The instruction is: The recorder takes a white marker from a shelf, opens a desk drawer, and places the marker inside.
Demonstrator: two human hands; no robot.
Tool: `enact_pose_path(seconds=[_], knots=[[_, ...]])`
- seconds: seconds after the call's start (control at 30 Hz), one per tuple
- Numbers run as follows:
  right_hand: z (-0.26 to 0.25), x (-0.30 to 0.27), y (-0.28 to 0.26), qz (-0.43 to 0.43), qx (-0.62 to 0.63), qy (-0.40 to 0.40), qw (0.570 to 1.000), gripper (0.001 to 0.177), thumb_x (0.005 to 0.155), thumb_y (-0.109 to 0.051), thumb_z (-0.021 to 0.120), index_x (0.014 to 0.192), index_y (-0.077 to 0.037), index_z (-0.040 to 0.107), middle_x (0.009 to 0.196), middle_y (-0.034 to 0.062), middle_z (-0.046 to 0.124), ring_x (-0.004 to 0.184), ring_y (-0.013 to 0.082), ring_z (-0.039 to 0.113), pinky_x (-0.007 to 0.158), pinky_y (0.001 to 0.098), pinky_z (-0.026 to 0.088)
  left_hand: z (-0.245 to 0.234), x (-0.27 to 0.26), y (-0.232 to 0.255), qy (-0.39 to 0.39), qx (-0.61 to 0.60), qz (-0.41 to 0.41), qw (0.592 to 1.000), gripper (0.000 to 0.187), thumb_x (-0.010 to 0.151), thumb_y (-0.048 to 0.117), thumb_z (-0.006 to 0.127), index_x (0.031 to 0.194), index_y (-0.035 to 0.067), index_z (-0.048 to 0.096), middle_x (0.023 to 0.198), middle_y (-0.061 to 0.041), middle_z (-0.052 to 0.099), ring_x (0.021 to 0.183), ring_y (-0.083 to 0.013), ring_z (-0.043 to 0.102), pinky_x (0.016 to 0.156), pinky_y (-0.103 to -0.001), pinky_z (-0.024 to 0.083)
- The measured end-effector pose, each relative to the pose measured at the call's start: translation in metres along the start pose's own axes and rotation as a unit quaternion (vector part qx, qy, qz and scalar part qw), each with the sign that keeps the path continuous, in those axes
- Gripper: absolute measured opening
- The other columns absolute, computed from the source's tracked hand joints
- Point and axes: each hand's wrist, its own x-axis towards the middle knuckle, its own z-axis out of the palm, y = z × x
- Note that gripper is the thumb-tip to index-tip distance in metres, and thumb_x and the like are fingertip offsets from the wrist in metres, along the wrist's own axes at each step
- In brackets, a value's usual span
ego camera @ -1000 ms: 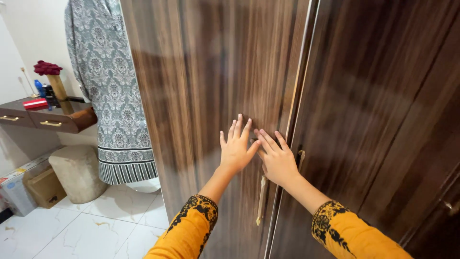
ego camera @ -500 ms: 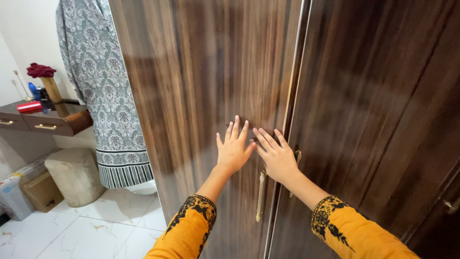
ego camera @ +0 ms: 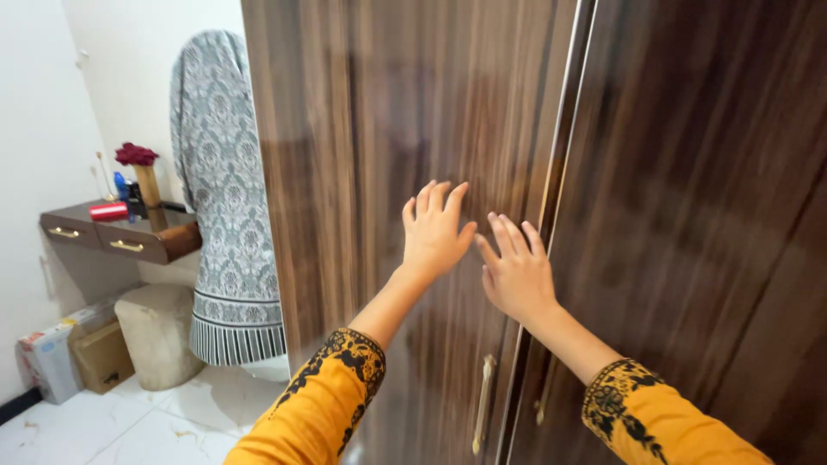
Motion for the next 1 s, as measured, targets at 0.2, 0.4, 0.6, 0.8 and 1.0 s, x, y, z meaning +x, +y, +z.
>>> enact_pose_path(seconds=[0.2,0.4,0.6,0.8,1.0], knots=[[-0.025,0.053,0.037,0.001,-0.036,0.086,0.996,0.060,0.081,-0.030,0.070,0.137,-0.013,0.061,0.155,0.0137,0.046,0.145,0.0266,0.040,0.120,0.0534,0.027,-0.024,0.072,0.010,0.028,0.048,0.096,0.994,0.068,0.085,0.029,0.070,0.148,0.020,0.046,0.161,-0.013,0.035,0.150,-0.0336,0.027,0.117,-0.061,0.023],[-0.047,0.091,0.070,-0.012,-0.082,0.134,0.988,0.065,0.087,-0.039,0.064,0.144,-0.010,0.055,0.158,0.0107,0.044,0.145,0.0222,0.040,0.120,0.0503,0.026,-0.037,0.119,0.013,0.055,0.143,0.195,0.969,0.071,0.083,0.022,0.066,0.151,0.021,0.045,0.162,-0.010,0.035,0.148,-0.0311,0.032,0.116,-0.061,0.028],[-0.032,0.092,0.075,-0.019,-0.106,0.132,0.985,0.070,0.091,-0.047,0.057,0.149,-0.009,0.048,0.160,0.0091,0.041,0.148,0.0218,0.035,0.122,0.0472,0.024,-0.038,0.128,0.011,-0.022,0.145,0.164,0.976,0.070,0.088,0.024,0.065,0.153,0.017,0.042,0.163,-0.011,0.036,0.144,-0.0315,0.041,0.105,-0.052,0.042],[-0.015,0.095,0.078,-0.005,-0.091,0.162,0.983,0.071,0.092,-0.048,0.057,0.150,-0.009,0.047,0.161,0.0100,0.039,0.149,0.0230,0.033,0.123,0.0485,0.021,-0.025,0.121,0.009,0.001,0.141,0.166,0.976,0.079,0.087,0.038,0.068,0.156,0.017,0.036,0.164,-0.011,0.030,0.147,-0.0329,0.033,0.111,-0.061,0.033],[-0.009,0.094,0.086,-0.011,-0.088,0.163,0.983,0.072,0.090,-0.050,0.058,0.150,-0.013,0.047,0.160,0.0074,0.039,0.149,0.0212,0.031,0.122,0.0495,0.021,-0.004,0.111,0.001,-0.019,0.101,0.141,0.985,0.087,0.088,0.046,0.067,0.160,0.017,0.026,0.170,-0.008,0.016,0.156,-0.0282,0.015,0.114,-0.068,0.024]])
